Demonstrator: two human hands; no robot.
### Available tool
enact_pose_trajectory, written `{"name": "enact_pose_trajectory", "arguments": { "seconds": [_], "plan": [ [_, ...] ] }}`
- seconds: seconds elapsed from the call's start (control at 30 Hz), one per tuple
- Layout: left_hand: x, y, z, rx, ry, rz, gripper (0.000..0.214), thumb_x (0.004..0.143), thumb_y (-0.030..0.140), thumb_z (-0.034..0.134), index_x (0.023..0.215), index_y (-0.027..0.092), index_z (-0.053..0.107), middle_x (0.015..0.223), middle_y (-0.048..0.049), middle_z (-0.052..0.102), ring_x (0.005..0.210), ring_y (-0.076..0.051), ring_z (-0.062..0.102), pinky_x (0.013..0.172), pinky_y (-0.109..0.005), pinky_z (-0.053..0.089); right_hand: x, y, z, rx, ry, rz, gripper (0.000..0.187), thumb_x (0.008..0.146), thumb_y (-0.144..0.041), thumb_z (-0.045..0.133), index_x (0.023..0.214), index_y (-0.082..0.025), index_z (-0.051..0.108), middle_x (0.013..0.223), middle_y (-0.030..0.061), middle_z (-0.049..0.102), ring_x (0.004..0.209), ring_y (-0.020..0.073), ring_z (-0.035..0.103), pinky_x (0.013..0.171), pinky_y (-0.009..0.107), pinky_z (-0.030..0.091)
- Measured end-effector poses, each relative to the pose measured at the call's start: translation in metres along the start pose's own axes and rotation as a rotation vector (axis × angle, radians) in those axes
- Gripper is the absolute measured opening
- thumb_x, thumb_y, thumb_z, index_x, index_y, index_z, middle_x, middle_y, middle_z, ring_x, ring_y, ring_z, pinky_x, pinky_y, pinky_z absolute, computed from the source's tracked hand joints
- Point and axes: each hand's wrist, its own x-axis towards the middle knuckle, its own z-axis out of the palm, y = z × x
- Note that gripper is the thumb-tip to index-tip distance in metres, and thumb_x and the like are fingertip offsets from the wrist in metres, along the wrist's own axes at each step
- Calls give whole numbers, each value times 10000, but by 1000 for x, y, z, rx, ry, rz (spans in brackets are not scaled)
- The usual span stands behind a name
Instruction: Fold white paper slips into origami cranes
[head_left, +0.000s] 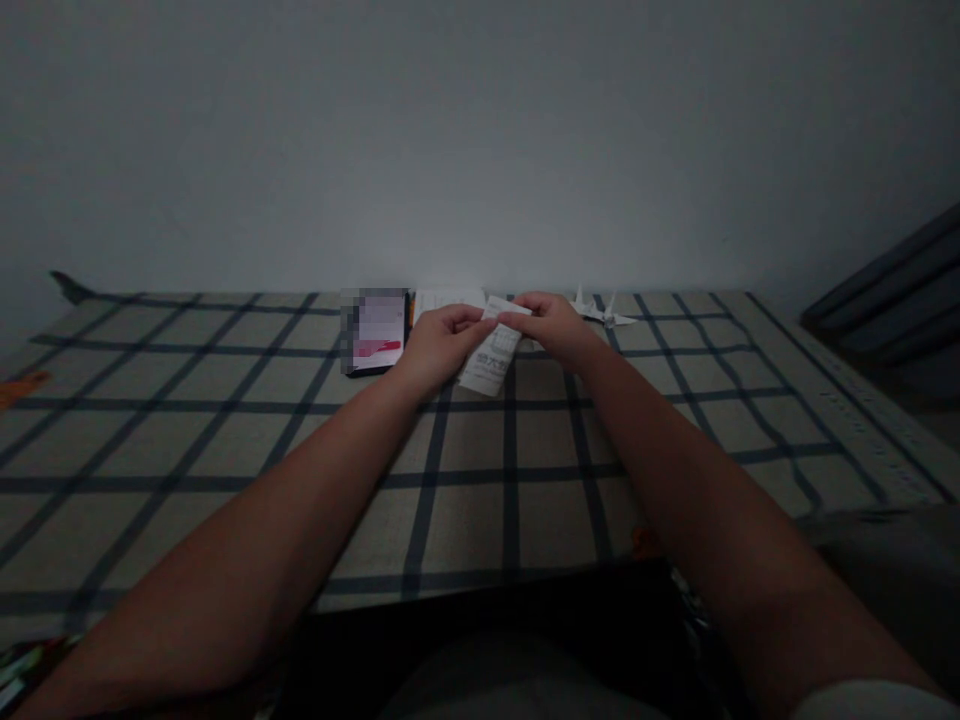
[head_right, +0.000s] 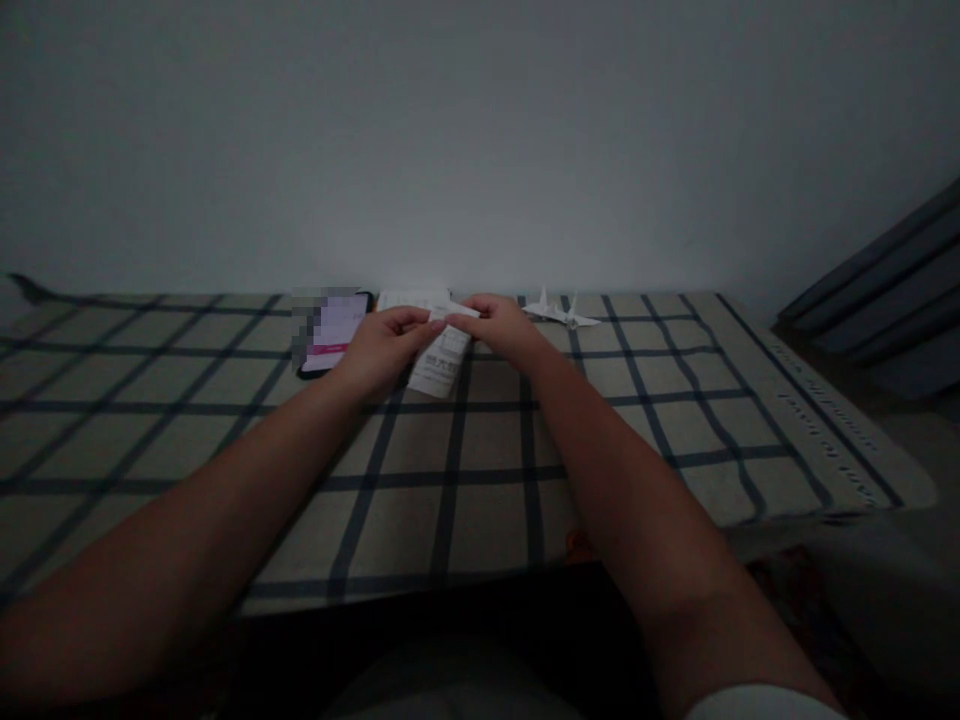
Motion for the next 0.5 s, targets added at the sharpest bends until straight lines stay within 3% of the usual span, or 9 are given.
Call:
{"name": "enact_pose_trajectory", "arguments": {
  "seconds": [0.13,0.5],
  "plan": [
    [2,-4,-1,56,69,44,278,795,446,869,908,197,817,819,-44,763,757,-192,656,724,-297,510,2,3,4,142,9,26,351,717,-500,843,827,-192,716,750,-5,674,716,138,586,685,277,490],
    [2,-7,1,-11,-1,-28,279,792,431,868,872,176,789,808,-51,754,700,-158,659,660,-271,512,1,2,1,-34,90,-50,321,746,-491,814,793,-188,717,714,-21,634,676,130,517,637,280,403]
  ]
}}
